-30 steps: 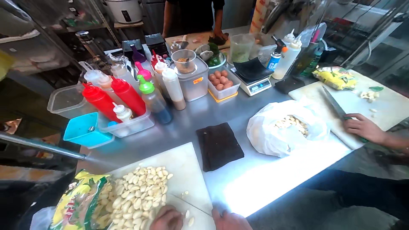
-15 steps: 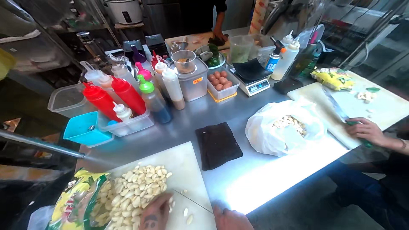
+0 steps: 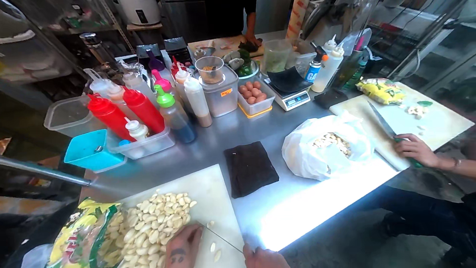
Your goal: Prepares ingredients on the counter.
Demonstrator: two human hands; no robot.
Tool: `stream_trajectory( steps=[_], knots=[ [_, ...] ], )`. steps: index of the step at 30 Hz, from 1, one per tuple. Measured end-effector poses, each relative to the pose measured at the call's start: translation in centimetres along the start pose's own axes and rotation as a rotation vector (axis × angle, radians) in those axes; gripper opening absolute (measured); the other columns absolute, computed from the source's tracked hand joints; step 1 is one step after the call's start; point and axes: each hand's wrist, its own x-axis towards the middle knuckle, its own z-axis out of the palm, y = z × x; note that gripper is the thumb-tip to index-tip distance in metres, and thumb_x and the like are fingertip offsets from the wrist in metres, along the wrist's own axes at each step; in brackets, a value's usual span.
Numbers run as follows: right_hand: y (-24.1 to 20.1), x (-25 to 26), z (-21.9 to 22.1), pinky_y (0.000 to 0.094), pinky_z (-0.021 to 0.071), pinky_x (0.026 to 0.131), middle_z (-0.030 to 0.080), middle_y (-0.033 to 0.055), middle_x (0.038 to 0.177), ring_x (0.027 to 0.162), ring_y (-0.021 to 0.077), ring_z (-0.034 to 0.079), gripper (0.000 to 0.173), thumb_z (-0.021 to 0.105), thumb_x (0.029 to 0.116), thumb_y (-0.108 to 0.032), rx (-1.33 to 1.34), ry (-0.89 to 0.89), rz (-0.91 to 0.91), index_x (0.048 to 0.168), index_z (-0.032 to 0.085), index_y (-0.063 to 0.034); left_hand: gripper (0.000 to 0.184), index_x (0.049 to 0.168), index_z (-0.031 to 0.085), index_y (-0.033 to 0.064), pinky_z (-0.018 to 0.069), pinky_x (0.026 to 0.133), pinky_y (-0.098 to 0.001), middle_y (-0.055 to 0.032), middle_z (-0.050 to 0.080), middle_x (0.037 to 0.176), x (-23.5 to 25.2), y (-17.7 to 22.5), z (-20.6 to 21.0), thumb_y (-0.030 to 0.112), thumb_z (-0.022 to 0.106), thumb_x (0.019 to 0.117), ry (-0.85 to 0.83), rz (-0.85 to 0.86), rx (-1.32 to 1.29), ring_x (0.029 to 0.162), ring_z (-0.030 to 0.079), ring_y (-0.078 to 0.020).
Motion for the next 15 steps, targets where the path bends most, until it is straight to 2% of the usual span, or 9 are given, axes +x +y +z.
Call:
stream_trajectory(
  steps=[3,7,10,12,13,15],
  knots=[
    [-0.2,-1.2,-0.3,0.0581,0.0580,0.081,0.067,0.0280,0.110,0.102,0.0464,0.070,0.033,0.037,0.1100,-0.009,0.000,-0.010,0.003,0.140,0.048,-0.0004,0.018,0.098,0.078,0.0012,0.0602,0.074,-0.0429,-0.0147,0.073,0.090,-0.5,0.8,0.7,0.013,0.065,0.0972,0.082,-0.038,0.005,0.076,0.071,-0.0255],
    [-0.4,1.7,1.5,0.0586,0.0578,0.084,0.067,0.0284,0.112,0.106,0.0469,0.070,0.038,0.039,0.1090,-0.005,0.043,0.001,0.011,0.146,0.043,-0.0039,0.017,0.097,0.076,0.0001,0.0592,0.072,-0.0447,-0.0158,0.072,0.087,-1.0,1.2,1.3,0.011,0.064,0.0960,0.093,-0.045,0.011,0.075,0.071,-0.0268],
    [-0.1,2.1,1.4,0.0582,0.0578,0.083,0.068,0.0269,0.111,0.105,0.0458,0.070,0.036,0.038,0.1094,-0.007,0.050,0.014,0.003,0.145,0.045,-0.0040,0.017,0.100,0.075,-0.0010,0.0603,0.080,-0.0426,-0.0186,0.070,0.102,-1.7,1.8,0.2,0.012,0.068,0.0929,-0.077,-0.090,-0.024,0.086,0.071,-0.0273],
    [0.6,1.8,1.1,0.0584,0.0574,0.084,0.069,0.0264,0.111,0.106,0.0451,0.070,0.038,0.037,0.1107,-0.013,0.049,0.036,0.010,0.146,0.046,-0.0048,0.025,0.108,0.075,-0.0010,0.0598,0.088,-0.0446,-0.0218,0.068,0.115,-1.6,2.0,-1.0,0.018,0.070,0.0941,-0.109,-0.148,-0.019,0.097,0.071,-0.0306],
    [0.9,1.8,1.0,0.0582,0.0573,0.084,0.069,0.0264,0.111,0.105,0.0449,0.070,0.038,0.037,0.1113,-0.015,0.048,0.052,0.012,0.147,0.047,-0.0051,0.028,0.114,0.074,-0.0022,0.0590,0.088,-0.0492,-0.0242,0.068,0.115,-1.1,1.9,-1.4,0.019,0.069,0.0959,-0.048,-0.162,0.021,0.097,0.070,-0.0349],
    [0.9,1.5,1.2,0.0578,0.0572,0.083,0.069,0.0263,0.110,0.104,0.0447,0.071,0.036,0.036,0.1121,-0.017,0.050,0.059,0.013,0.144,0.048,-0.0044,0.028,0.116,0.074,-0.0015,0.0578,0.083,-0.0552,-0.0248,0.070,0.106,0.0,1.5,-1.0,0.018,0.067,0.0980,0.099,-0.187,0.135,0.092,0.070,-0.0396]
  ],
)
